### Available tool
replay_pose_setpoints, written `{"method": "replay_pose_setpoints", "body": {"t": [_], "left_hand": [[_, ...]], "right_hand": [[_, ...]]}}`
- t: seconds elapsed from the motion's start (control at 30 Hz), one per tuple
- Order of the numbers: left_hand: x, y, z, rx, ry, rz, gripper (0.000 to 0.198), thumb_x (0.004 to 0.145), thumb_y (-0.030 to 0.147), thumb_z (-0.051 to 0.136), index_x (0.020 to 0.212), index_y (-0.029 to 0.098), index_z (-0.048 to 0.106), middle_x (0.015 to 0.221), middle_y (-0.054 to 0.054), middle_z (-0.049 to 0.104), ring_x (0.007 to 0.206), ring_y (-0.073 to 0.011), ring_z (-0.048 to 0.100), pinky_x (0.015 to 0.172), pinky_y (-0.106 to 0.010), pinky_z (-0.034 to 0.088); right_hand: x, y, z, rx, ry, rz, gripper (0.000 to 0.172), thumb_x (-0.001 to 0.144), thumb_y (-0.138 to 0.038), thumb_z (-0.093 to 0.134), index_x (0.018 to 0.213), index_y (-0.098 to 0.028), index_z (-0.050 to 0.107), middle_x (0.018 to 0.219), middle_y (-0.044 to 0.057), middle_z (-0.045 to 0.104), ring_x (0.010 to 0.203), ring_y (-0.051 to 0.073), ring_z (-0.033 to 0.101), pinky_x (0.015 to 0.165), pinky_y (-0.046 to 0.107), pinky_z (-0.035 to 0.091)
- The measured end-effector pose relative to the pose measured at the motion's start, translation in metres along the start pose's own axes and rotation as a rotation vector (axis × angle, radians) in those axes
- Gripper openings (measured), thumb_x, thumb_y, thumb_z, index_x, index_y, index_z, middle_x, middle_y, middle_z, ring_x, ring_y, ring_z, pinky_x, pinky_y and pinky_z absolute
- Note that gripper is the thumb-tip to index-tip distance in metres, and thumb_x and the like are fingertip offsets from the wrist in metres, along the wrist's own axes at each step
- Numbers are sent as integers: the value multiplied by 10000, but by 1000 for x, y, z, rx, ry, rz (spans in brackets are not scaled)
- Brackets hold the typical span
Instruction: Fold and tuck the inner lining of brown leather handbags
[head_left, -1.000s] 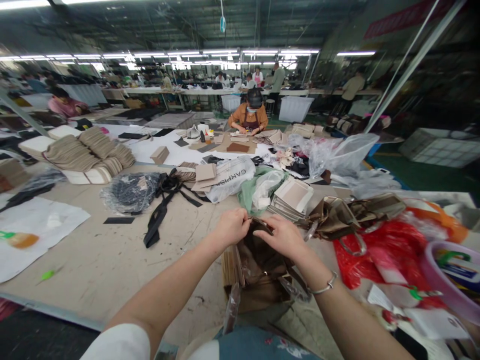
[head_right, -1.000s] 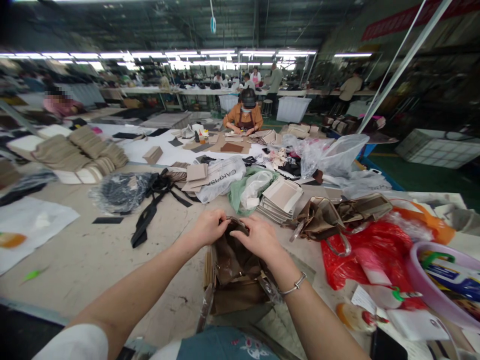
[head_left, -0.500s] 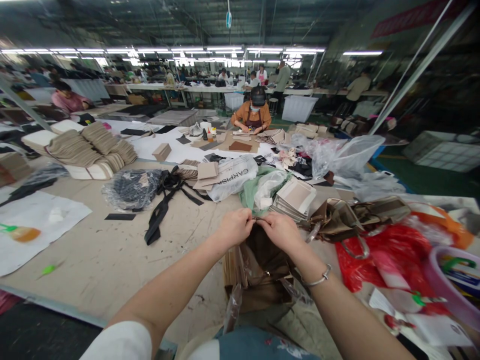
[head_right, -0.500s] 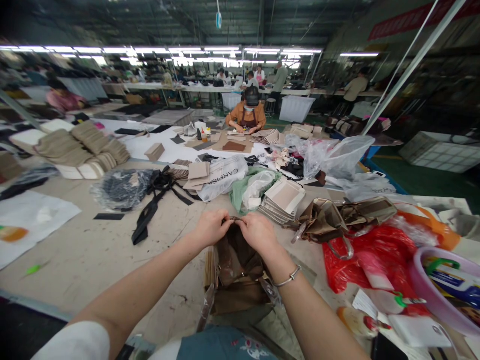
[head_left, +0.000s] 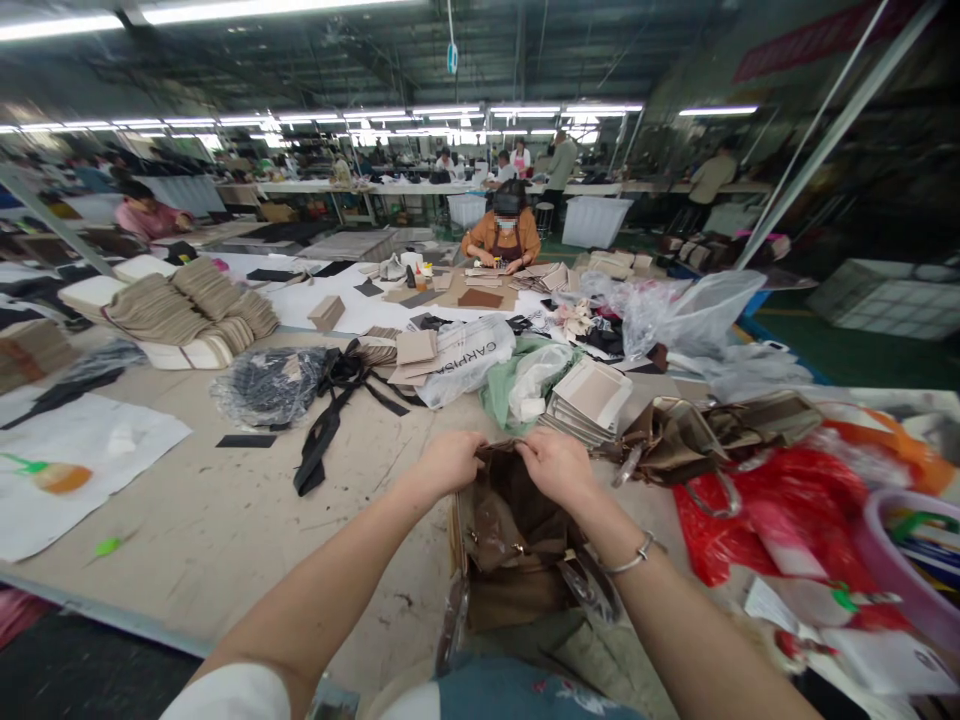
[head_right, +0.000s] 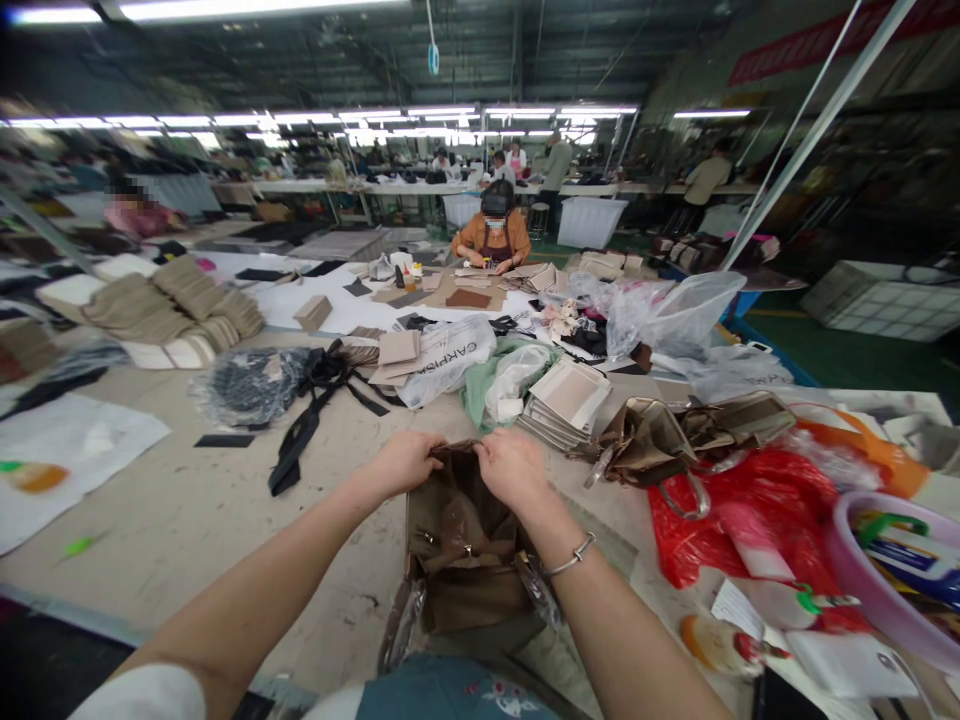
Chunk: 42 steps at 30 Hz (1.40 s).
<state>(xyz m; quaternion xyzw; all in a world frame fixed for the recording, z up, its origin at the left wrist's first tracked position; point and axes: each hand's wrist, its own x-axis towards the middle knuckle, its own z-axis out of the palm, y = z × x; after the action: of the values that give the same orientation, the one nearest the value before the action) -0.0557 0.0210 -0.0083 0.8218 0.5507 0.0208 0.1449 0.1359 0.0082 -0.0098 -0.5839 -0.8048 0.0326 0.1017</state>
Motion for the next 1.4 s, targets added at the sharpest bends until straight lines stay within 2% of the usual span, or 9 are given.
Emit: {"method": "replay_pose_setpoints", "body": {"t": [0.2,0.47,0.57,0.67,0.77,0.9,0.97,1.13,1.4], "left_hand": [[-5,-5,-8,-26,-91,116,177,717,200,568,838,218,696,743,-18,702,721,-176,628,615,-230,425],[-6,11,5,-116,68,77,397,690,298,658,1080,242,610,905,-30,703,834,-213,635,682,-261,460],[-9,14,8,-132,122,89,232,785,348,569,966,230,654,827,-25,701,766,-194,633,666,-260,458],[-10,17,10,-100,126,80,214,834,308,488,866,228,684,783,-23,703,736,-182,632,653,-254,454],[-7,20,12,-59,122,78,223,833,286,480,863,220,691,809,-37,709,769,-193,639,670,-266,459],[-2,22,16,-87,125,43,206,831,308,497,837,208,678,796,-40,703,777,-205,639,700,-291,469],[-2,23,18,-194,155,61,160,803,276,545,903,209,650,857,-29,699,817,-197,634,749,-299,473],[-10,23,23,-446,283,142,395,685,198,674,1052,202,528,1048,-31,633,972,-194,591,875,-339,460],[-26,19,17,-308,447,245,192,740,149,635,919,196,583,1065,-59,587,1037,-205,536,917,-363,438]], "right_hand": [[-17,-3,-2,26,-27,-35,333,915,-359,419,761,-204,670,794,34,655,742,151,586,641,253,363],[-18,1,-2,20,-30,39,371,910,-401,404,765,-216,691,798,54,678,715,172,605,599,262,372],[-22,7,-7,125,-116,46,436,894,-486,401,733,-221,706,719,48,682,670,179,607,567,261,372],[-31,17,-7,309,-162,38,442,815,-591,480,909,-229,715,737,26,692,657,176,608,551,251,384],[-42,26,-5,480,-182,49,623,705,-615,606,1180,-213,610,850,23,701,700,174,620,592,250,426],[-51,28,-5,460,-134,108,635,703,-623,604,1165,-187,618,893,50,704,762,194,633,660,274,456],[-52,23,-9,398,-87,115,550,758,-575,578,1147,-189,625,891,55,704,783,200,635,690,284,460],[-46,4,-11,302,42,69,446,812,-324,588,1246,-237,539,1056,56,662,919,196,615,813,299,453],[-34,-1,6,410,161,-78,273,823,-134,530,1064,-239,603,1031,35,631,927,166,587,823,284,462]]}}
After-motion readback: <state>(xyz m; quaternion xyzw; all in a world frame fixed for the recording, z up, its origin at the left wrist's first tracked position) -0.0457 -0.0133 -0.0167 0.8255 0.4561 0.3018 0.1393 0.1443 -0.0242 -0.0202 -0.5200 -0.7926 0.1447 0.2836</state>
